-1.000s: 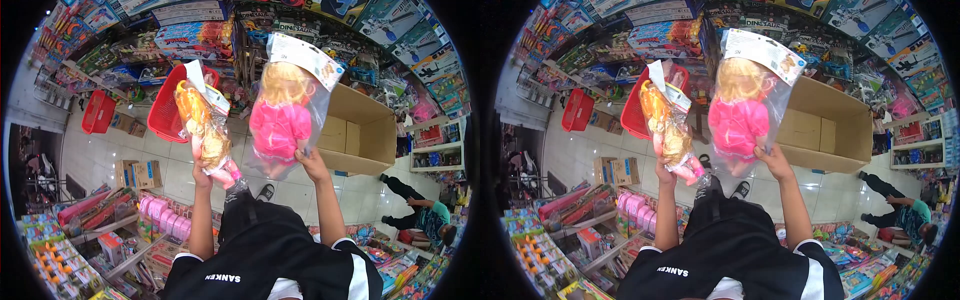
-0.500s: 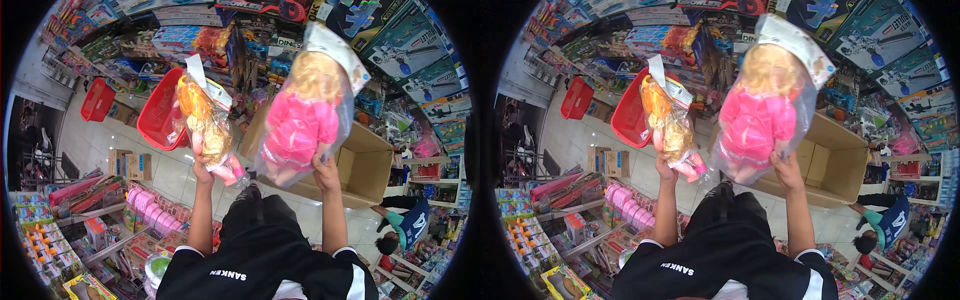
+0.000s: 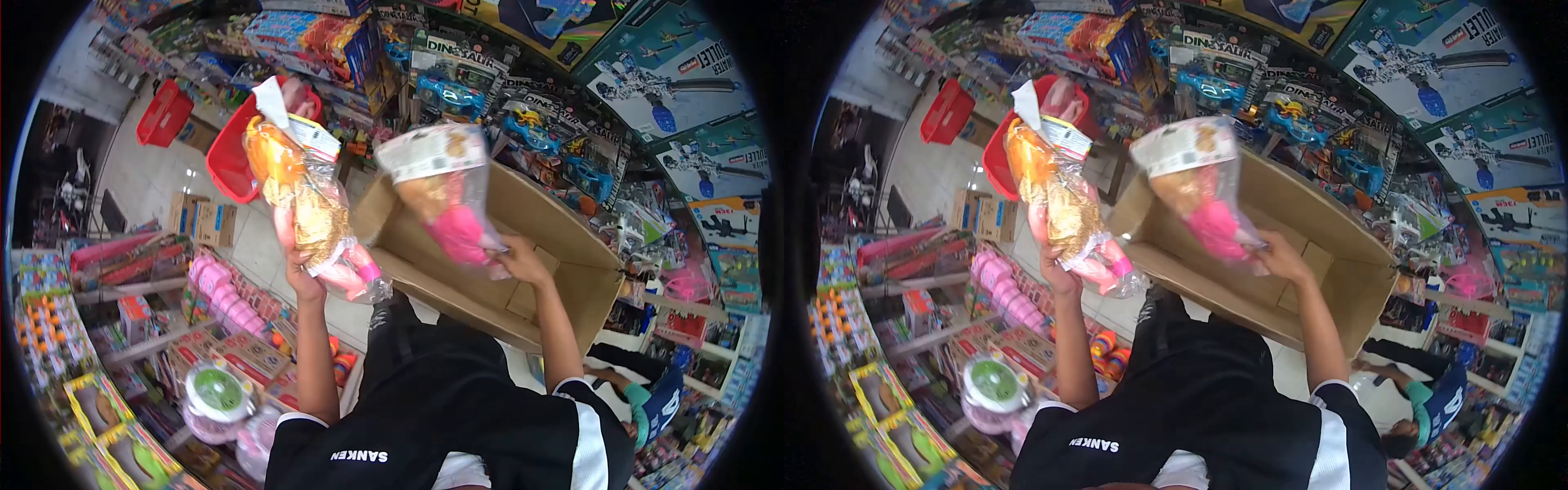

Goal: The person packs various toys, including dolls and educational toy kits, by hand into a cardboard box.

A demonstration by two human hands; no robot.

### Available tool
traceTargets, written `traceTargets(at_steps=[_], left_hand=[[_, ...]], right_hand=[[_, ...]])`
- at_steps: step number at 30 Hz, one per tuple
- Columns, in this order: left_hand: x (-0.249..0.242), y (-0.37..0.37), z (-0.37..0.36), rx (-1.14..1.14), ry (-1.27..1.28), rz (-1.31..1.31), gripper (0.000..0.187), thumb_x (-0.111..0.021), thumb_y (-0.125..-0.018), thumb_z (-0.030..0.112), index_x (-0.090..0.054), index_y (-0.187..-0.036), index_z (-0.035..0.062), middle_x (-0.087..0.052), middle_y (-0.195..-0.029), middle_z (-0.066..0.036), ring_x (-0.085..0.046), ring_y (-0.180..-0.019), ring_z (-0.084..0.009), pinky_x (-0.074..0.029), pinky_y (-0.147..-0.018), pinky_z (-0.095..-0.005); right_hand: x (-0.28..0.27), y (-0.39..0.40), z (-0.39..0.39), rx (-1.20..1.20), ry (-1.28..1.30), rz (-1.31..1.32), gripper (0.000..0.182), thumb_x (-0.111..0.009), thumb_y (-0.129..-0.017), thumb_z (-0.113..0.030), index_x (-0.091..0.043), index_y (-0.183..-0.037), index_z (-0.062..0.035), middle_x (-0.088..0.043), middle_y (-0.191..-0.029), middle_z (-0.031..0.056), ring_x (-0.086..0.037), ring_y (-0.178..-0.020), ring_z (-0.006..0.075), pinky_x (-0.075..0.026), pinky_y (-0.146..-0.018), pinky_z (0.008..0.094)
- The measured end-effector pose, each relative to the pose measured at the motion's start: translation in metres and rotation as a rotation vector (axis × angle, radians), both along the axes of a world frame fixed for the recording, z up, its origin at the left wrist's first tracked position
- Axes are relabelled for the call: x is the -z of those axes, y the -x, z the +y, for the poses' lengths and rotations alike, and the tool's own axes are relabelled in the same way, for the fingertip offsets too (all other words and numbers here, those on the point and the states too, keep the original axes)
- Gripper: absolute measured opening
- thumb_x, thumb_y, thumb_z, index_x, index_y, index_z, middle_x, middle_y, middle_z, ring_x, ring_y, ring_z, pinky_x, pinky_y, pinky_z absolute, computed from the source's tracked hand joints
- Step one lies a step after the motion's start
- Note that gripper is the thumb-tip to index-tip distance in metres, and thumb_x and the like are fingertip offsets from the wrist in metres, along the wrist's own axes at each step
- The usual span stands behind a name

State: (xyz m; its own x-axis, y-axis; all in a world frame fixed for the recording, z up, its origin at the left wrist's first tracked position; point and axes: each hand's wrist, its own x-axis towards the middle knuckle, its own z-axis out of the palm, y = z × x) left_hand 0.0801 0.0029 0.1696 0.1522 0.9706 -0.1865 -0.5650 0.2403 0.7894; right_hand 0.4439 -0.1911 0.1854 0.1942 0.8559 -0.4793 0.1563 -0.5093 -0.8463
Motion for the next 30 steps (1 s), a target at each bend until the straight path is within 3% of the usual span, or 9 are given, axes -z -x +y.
traceTargets(at_steps=[2,8,13,17,20,23,26,28,30], left_hand=[[-0.016,-0.009,-0.037,-0.078,0.015,-0.003,0.044,-0.044,-0.077,0.018,-0.051,-0.115,-0.005,-0.058,-0.112,-0.014,-0.057,-0.103,-0.025,-0.043,-0.095,-0.0367],[-0.02,-0.032,-0.122,-0.252,0.14,0.039,0.039,-0.047,-0.079,0.018,-0.054,-0.111,-0.0027,-0.06,-0.108,-0.011,-0.058,-0.1,-0.0226,-0.042,-0.093,-0.0341],[-0.034,-0.062,-0.156,-0.254,0.125,0.188,0.031,-0.05,-0.081,0.017,-0.056,-0.106,0.0004,-0.061,-0.105,-0.01,-0.057,-0.1,-0.021,-0.041,-0.093,-0.0342],[-0.012,-0.064,-0.176,-0.135,0.139,0.284,0.031,-0.051,-0.082,0.016,-0.054,-0.109,0.0004,-0.058,-0.109,-0.01,-0.056,-0.101,-0.0197,-0.04,-0.094,-0.0338],[-0.013,-0.08,-0.185,-0.033,0.14,0.294,0.037,-0.051,-0.083,0.016,-0.05,-0.115,-0.0021,-0.055,-0.116,-0.011,-0.053,-0.107,-0.0192,-0.038,-0.096,-0.0326],[-0.025,-0.098,-0.19,0.029,0.139,0.309,0.045,-0.051,-0.084,0.016,-0.043,-0.124,-0.0024,-0.051,-0.121,-0.011,-0.05,-0.11,-0.0185,-0.038,-0.095,-0.0306],[-0.031,-0.109,-0.19,0.128,0.067,0.331,0.056,-0.051,-0.086,0.017,-0.031,-0.136,0.0008,-0.047,-0.127,-0.011,-0.047,-0.114,-0.019,-0.036,-0.097,-0.0302],[-0.037,-0.121,-0.188,0.158,0.038,0.342,0.056,-0.05,-0.087,0.017,-0.03,-0.137,0.0006,-0.046,-0.129,-0.011,-0.045,-0.117,-0.0191,-0.034,-0.099,-0.0303],[-0.053,-0.139,-0.185,0.244,-0.052,0.436,0.059,-0.047,-0.091,0.02,-0.022,-0.14,-0.0001,-0.037,-0.138,-0.013,-0.036,-0.126,-0.0213,-0.028,-0.105,-0.0316]], right_hand=[[0.042,-0.001,-0.007,-0.227,-0.192,-0.05,0.025,-0.057,-0.084,-0.008,-0.061,-0.108,-0.0028,-0.066,-0.091,0.0078,-0.059,-0.088,0.0145,-0.046,-0.079,0.0329],[0.126,0.026,-0.023,-0.273,-0.073,-0.021,0.022,-0.059,-0.081,-0.009,-0.063,-0.103,-0.0032,-0.066,-0.089,0.0131,-0.061,-0.083,0.0206,-0.046,-0.078,0.0351],[0.156,0.04,-0.038,-0.276,-0.255,-0.405,0.026,-0.058,-0.077,-0.008,-0.063,-0.103,-0.0061,-0.064,-0.094,0.0194,-0.059,-0.085,0.039,-0.047,-0.08,0.0445],[0.161,0.039,-0.057,-0.345,-0.224,-0.538,0.029,-0.058,-0.076,-0.008,-0.063,-0.105,-0.0077,-0.063,-0.099,0.0206,-0.059,-0.09,0.04,-0.046,-0.082,0.0485],[0.162,0.027,-0.058,-0.494,0.127,-0.55,0.034,-0.059,-0.079,-0.016,-0.058,-0.112,-0.0057,-0.06,-0.104,0.0223,-0.057,-0.099,0.0394,-0.045,-0.086,0.0441],[0.176,0.012,-0.036,-0.554,0.127,-0.388,0.047,-0.062,-0.078,-0.023,-0.053,-0.121,-0.0072,-0.058,-0.112,0.0233,-0.055,-0.104,0.0393,-0.045,-0.09,0.042],[0.153,-0.005,-0.021,-0.726,0.151,-0.465,0.054,-0.062,-0.079,-0.025,-0.048,-0.128,-0.0073,-0.055,-0.12,0.0218,-0.054,-0.111,0.0338,-0.044,-0.091,0.0408],[0.096,-0.011,-0.019,-0.349,-0.087,0.031,0.064,-0.064,-0.081,-0.032,-0.042,-0.135,-0.0065,-0.05,-0.128,0.0179,-0.049,-0.117,0.0278,-0.042,-0.095,0.0389],[0.008,-0.018,-0.015,-0.334,-0.12,0.367,0.071,-0.065,-0.082,-0.039,-0.037,-0.138,-0.0042,-0.043,-0.136,0.0147,-0.043,-0.121,0.0251,-0.038,-0.099,0.0374]])
